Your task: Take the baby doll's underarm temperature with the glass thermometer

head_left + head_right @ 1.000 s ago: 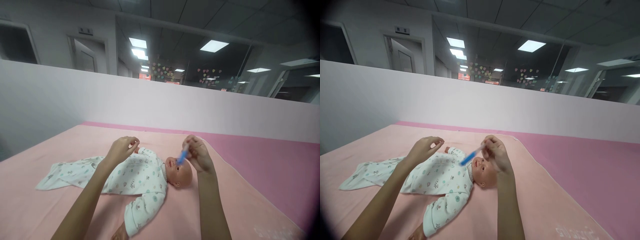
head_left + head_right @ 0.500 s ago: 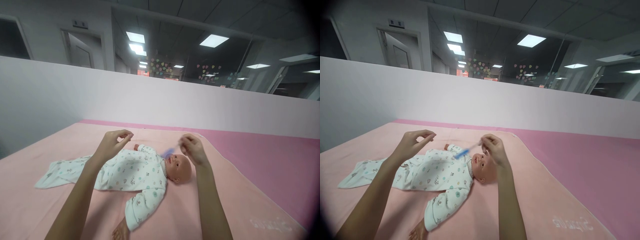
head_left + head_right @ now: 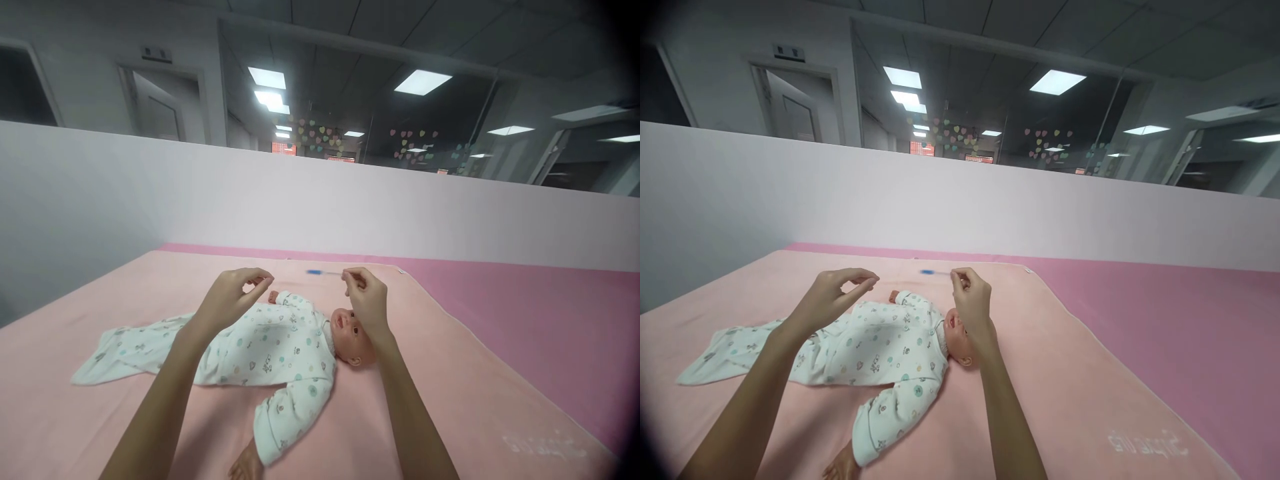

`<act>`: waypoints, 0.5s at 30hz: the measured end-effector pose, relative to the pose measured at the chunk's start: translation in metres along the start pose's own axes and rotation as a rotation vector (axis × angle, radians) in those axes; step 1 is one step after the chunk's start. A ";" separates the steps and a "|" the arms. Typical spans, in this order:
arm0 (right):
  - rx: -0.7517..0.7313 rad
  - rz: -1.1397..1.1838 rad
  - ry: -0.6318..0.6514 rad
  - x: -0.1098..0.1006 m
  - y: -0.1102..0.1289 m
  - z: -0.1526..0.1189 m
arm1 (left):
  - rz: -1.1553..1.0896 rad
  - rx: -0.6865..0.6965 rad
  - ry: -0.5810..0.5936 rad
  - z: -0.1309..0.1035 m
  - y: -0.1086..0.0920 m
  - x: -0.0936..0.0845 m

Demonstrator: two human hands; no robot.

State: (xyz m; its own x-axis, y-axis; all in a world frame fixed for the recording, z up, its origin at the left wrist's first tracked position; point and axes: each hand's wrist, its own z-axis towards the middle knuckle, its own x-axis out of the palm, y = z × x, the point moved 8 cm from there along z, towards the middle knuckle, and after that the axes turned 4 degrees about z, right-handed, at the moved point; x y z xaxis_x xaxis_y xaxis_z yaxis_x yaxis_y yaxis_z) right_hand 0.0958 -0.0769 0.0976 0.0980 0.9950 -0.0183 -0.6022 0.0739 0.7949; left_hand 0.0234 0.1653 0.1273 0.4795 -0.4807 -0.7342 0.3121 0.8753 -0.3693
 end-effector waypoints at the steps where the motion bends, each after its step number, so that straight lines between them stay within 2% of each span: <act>1: 0.020 0.056 0.020 0.004 0.000 -0.001 | -0.002 0.008 0.009 0.000 -0.003 0.001; 4: 0.066 0.201 0.071 0.009 0.010 -0.007 | -0.014 0.025 0.028 -0.001 -0.010 0.004; 8: 0.054 0.255 0.072 0.001 0.032 -0.011 | -0.032 0.039 0.052 -0.002 -0.016 0.008; 12: -0.002 0.254 -0.015 -0.025 0.053 -0.008 | -0.022 0.052 0.071 -0.001 -0.019 0.013; 15: -0.012 0.181 -0.054 -0.054 0.061 -0.013 | -0.013 0.060 0.044 0.001 -0.021 0.013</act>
State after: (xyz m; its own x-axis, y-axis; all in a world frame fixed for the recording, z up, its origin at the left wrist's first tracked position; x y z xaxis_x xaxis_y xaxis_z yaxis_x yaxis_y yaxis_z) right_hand 0.0433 -0.1248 0.1392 0.0293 0.9871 0.1571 -0.6229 -0.1049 0.7752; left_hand 0.0235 0.1400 0.1258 0.4393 -0.4885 -0.7539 0.3675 0.8635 -0.3454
